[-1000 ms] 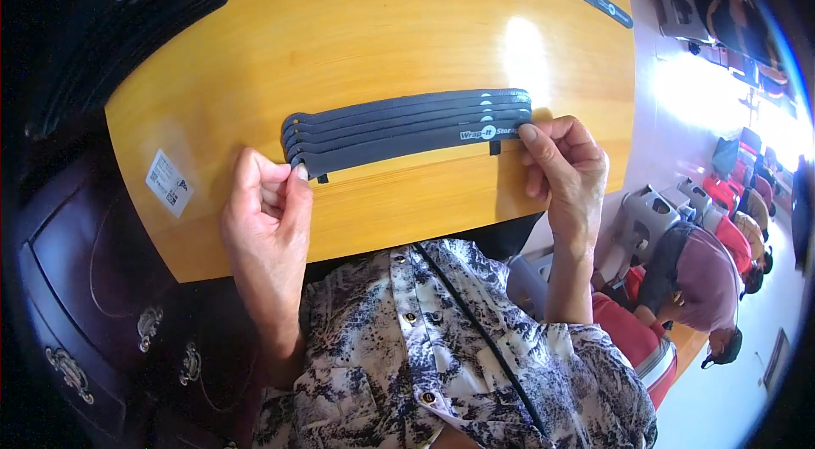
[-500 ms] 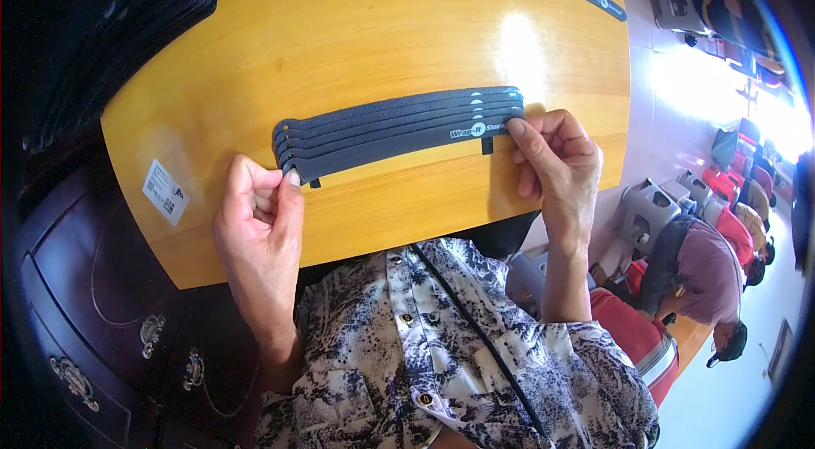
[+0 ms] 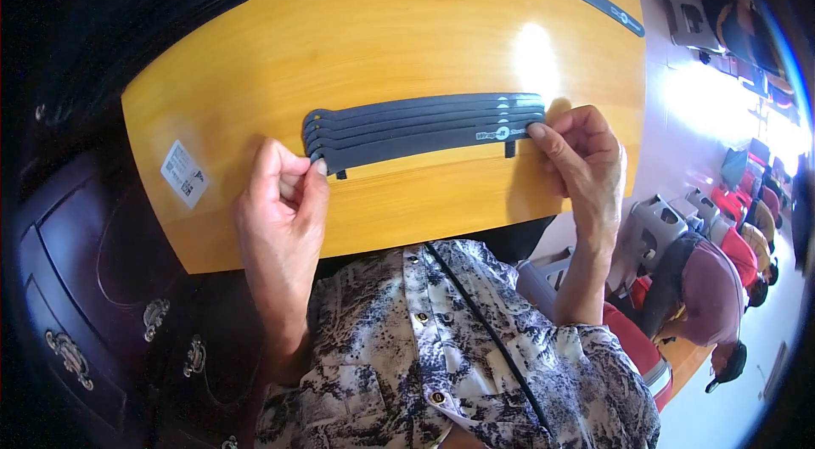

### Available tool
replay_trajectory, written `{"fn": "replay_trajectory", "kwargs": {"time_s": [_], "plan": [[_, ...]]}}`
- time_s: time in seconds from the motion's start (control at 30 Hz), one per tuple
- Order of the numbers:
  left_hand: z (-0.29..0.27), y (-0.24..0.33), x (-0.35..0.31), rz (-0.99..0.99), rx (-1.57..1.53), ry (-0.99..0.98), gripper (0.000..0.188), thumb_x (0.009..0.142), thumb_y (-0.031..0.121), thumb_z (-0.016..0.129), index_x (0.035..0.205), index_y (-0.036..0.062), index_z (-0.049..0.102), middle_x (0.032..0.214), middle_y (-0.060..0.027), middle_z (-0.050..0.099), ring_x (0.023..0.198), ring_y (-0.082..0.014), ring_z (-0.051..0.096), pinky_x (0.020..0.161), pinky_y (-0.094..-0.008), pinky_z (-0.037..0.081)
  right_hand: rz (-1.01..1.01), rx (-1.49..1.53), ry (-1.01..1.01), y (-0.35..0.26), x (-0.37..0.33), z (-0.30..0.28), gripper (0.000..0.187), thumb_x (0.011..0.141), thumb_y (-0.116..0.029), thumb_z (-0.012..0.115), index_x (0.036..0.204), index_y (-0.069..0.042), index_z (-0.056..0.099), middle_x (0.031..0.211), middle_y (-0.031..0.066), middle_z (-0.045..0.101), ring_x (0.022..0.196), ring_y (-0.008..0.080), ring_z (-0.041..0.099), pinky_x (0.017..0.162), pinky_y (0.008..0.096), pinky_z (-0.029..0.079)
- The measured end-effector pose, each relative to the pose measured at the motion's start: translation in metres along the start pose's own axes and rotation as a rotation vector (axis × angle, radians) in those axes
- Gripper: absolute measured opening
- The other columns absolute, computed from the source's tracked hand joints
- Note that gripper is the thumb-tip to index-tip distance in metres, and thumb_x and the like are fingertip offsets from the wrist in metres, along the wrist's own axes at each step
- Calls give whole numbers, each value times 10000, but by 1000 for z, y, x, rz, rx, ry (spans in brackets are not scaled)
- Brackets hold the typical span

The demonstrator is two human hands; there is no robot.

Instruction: Organizing and stacking black elastic textile straps on a wooden table.

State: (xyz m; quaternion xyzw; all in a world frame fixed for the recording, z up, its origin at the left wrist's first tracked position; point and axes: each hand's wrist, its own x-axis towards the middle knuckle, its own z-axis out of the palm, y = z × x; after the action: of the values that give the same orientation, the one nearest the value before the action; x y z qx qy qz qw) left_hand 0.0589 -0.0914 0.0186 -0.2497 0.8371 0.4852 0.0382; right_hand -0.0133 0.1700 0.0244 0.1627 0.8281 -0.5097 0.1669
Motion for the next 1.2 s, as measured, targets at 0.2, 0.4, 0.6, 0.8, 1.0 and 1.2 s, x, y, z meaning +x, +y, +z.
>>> {"fn": "replay_trajectory", "kwargs": {"time_s": [0.2,0.4,0.6,0.8,1.0,1.2], "plan": [[-3,-5,3,-48,-91,-54,177,851,18,655,788,0,491,592,-38,548,523,-73,480,490,-254,406,38,-4,-102,-1,11,-9,199,821,-127,752,792,-89,558,556,-41,538,432,13,456,358,174,296],[-8,-5,9,-174,-153,-150,189,867,48,654,786,-5,491,570,-56,560,485,-78,489,472,-246,411,2,-78,-105,5,15,-10,206,824,-172,753,776,-100,566,549,-44,535,418,18,457,350,168,293],[-7,-8,8,-238,-307,-135,230,873,100,676,789,-3,488,594,-51,570,506,-67,530,445,-222,435,-38,-85,-42,5,14,-6,166,834,-167,742,823,-90,596,575,-38,542,454,19,466,374,175,304],[9,-6,-10,389,35,161,154,814,53,727,838,17,579,712,-77,583,591,-149,579,499,-281,443,-302,-95,27,-5,-10,2,151,851,-145,719,817,-22,637,638,-14,576,603,43,536,525,197,415],[30,-2,9,604,210,49,147,811,57,716,861,25,582,779,-72,568,598,-170,560,536,-280,452,-530,-499,-81,-13,0,37,263,823,-273,716,742,-54,596,702,87,590,584,260,595,539,344,468],[28,4,12,465,148,-70,208,804,41,694,824,41,487,752,-89,487,624,-249,508,558,-381,422,-577,-489,-208,-12,5,25,274,842,-282,690,753,-40,597,723,99,607,636,273,611,595,379,482]]}}
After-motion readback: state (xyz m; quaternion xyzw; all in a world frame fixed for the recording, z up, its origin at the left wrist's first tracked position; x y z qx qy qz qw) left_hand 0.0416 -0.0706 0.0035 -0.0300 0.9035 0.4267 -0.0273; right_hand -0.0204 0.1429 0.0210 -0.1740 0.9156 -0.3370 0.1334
